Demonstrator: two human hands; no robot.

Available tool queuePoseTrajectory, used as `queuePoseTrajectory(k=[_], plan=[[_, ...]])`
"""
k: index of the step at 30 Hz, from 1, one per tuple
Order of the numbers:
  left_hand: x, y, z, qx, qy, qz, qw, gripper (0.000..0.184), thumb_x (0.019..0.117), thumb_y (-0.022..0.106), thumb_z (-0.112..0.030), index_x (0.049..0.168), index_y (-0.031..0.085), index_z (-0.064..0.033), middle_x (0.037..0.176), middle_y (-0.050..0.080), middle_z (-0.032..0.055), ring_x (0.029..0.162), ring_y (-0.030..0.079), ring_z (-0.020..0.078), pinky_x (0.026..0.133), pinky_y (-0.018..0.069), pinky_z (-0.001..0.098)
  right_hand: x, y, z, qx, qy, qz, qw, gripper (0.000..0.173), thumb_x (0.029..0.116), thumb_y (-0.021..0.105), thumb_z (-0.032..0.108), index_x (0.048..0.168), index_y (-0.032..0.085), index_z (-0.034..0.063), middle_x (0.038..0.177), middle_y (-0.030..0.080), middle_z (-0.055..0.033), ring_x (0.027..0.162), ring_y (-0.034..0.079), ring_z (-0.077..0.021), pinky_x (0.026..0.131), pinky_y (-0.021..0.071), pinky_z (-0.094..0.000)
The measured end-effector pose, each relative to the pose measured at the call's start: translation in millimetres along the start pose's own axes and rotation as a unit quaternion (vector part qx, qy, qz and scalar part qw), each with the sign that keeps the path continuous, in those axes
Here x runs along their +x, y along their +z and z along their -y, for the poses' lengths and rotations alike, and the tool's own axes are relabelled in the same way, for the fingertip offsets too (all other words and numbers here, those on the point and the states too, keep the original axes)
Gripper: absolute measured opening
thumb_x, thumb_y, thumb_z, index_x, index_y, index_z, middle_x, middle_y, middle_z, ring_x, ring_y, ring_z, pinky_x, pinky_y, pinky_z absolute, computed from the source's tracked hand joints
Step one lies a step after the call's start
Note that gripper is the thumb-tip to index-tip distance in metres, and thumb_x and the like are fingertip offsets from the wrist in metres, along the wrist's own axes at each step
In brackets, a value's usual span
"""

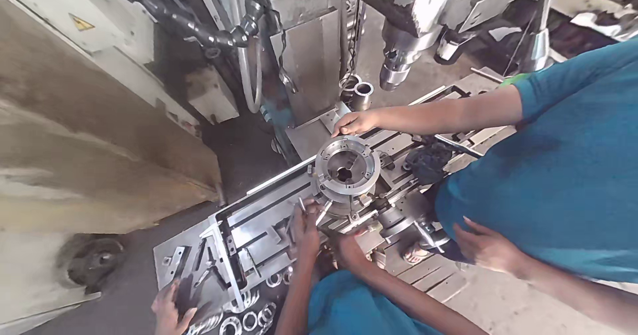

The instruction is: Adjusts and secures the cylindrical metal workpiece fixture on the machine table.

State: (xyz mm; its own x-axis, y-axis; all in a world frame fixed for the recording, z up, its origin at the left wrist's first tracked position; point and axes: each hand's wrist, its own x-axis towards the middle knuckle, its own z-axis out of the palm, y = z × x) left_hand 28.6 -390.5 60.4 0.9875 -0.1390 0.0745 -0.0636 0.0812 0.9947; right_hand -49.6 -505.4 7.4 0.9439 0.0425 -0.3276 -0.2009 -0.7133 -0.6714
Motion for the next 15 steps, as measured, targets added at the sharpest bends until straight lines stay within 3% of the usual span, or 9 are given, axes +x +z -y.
queuePoseTrajectory(k=[1, 3, 5, 8, 10, 11, 13, 14, 15], plan=[[-4, 3, -3, 0.051, 0.039, 0.014, 0.998, 0.027, 0.1048, 0.038, -0.006, 0.120, 0.053, 0.0104, 0.099, 0.071, 0.0113, 0.093, 0.071, 0.0186, 0.087, 0.0598, 0.0375, 3, -2, 7, 0.029, -0.027, -0.011, 0.999, 0.040, 0.1025, 0.053, 0.015, 0.141, 0.059, 0.0059, 0.117, 0.072, -0.0180, 0.104, 0.071, -0.0343, 0.095, 0.0558, -0.0537], [-18, 1, 1, 0.179, 0.117, 0.046, 0.976, 0.027, 0.1025, 0.041, -0.006, 0.111, 0.064, 0.0057, 0.103, 0.073, 0.0096, 0.101, 0.070, 0.0175, 0.094, 0.0580, 0.0370, 1, -30, 25, 0.044, -0.049, 0.027, 0.997, 0.041, 0.1009, 0.055, 0.016, 0.140, 0.058, 0.0044, 0.115, 0.071, -0.0185, 0.106, 0.070, -0.0345, 0.095, 0.0541, -0.0545], [-36, -6, 8, 0.292, 0.183, 0.074, 0.936, 0.031, 0.0991, 0.044, -0.007, 0.109, 0.072, -0.0002, 0.114, 0.073, 0.0148, 0.117, 0.066, 0.0294, 0.105, 0.0509, 0.0478, -16, -62, 29, 0.038, -0.073, 0.091, 0.992, 0.032, 0.0984, 0.058, 0.016, 0.126, 0.065, 0.0011, 0.104, 0.071, -0.0205, 0.100, 0.069, -0.0373, 0.090, 0.0526, -0.0585], [-49, -1, 20, 0.397, 0.244, 0.049, 0.884, 0.031, 0.0949, 0.048, -0.010, 0.108, 0.076, -0.0152, 0.115, 0.074, 0.0093, 0.119, 0.064, 0.0357, 0.104, 0.0452, 0.0587, -63, -109, 17, 0.015, -0.129, 0.187, 0.974, 0.028, 0.1051, 0.054, 0.023, 0.114, 0.071, 0.0028, 0.095, 0.071, -0.0192, 0.090, 0.069, -0.0361, 0.085, 0.0521, -0.0589], [-63, 10, 31, 0.448, 0.260, -0.022, 0.855, 0.027, 0.0944, 0.056, -0.015, 0.107, 0.076, -0.0266, 0.115, 0.072, 0.0072, 0.117, 0.062, 0.0342, 0.101, 0.0446, 0.0574, -92, -138, 20, 0.004, -0.156, 0.239, 0.958, 0.032, 0.1065, 0.053, 0.027, 0.126, 0.071, 0.0095, 0.096, 0.074, -0.0145, 0.089, 0.071, -0.0315, 0.085, 0.0535, -0.0580], [-70, 16, 36, 0.467, 0.260, -0.057, 0.843, 0.026, 0.0928, 0.059, -0.017, 0.106, 0.076, -0.0315, 0.114, 0.070, 0.0090, 0.114, 0.062, 0.0341, 0.097, 0.0446, 0.0571, -100, -150, 27, 0.001, -0.169, 0.237, 0.957, 0.033, 0.1066, 0.052, 0.029, 0.129, 0.070, 0.0120, 0.093, 0.074, -0.0120, 0.084, 0.071, -0.0290, 0.082, 0.0542, -0.0565], [-84, 28, 39, 0.484, 0.249, -0.097, 0.833, 0.023, 0.0917, 0.063, -0.025, 0.105, 0.079, -0.0333, 0.111, 0.068, 0.0161, 0.098, 0.064, 0.0364, 0.084, 0.0475, 0.0577, -102, -164, 48, -0.012, -0.206, 0.153, 0.966, 0.031, 0.1056, 0.051, 0.029, 0.120, 0.074, 0.0140, 0.085, 0.073, -0.0074, 0.075, 0.070, -0.0247, 0.072, 0.0562, -0.0533], [-89, 32, 30, 0.487, 0.235, -0.104, 0.835, 0.021, 0.0913, 0.063, -0.031, 0.103, 0.080, -0.0293, 0.104, 0.069, 0.0184, 0.090, 0.065, 0.0360, 0.078, 0.0484, 0.0556, -96, -164, 62, -0.024, -0.227, 0.086, 0.970, 0.029, 0.1043, 0.052, 0.027, 0.112, 0.075, 0.0134, 0.083, 0.073, -0.0062, 0.073, 0.071, -0.0235, 0.069, 0.0574, -0.0518], [-93, 35, 0, 0.492, 0.182, -0.083, 0.847, 0.022, 0.0898, 0.065, -0.031, 0.100, 0.080, -0.0194, 0.097, 0.069, 0.0205, 0.085, 0.065, 0.0344, 0.077, 0.0494, 0.0513, -86, -161, 77, -0.042, -0.242, 0.029, 0.969, 0.027, 0.1034, 0.052, 0.027, 0.108, 0.076, 0.0129, 0.085, 0.074, -0.0060, 0.076, 0.072, -0.0235, 0.069, 0.0583, -0.0509]])
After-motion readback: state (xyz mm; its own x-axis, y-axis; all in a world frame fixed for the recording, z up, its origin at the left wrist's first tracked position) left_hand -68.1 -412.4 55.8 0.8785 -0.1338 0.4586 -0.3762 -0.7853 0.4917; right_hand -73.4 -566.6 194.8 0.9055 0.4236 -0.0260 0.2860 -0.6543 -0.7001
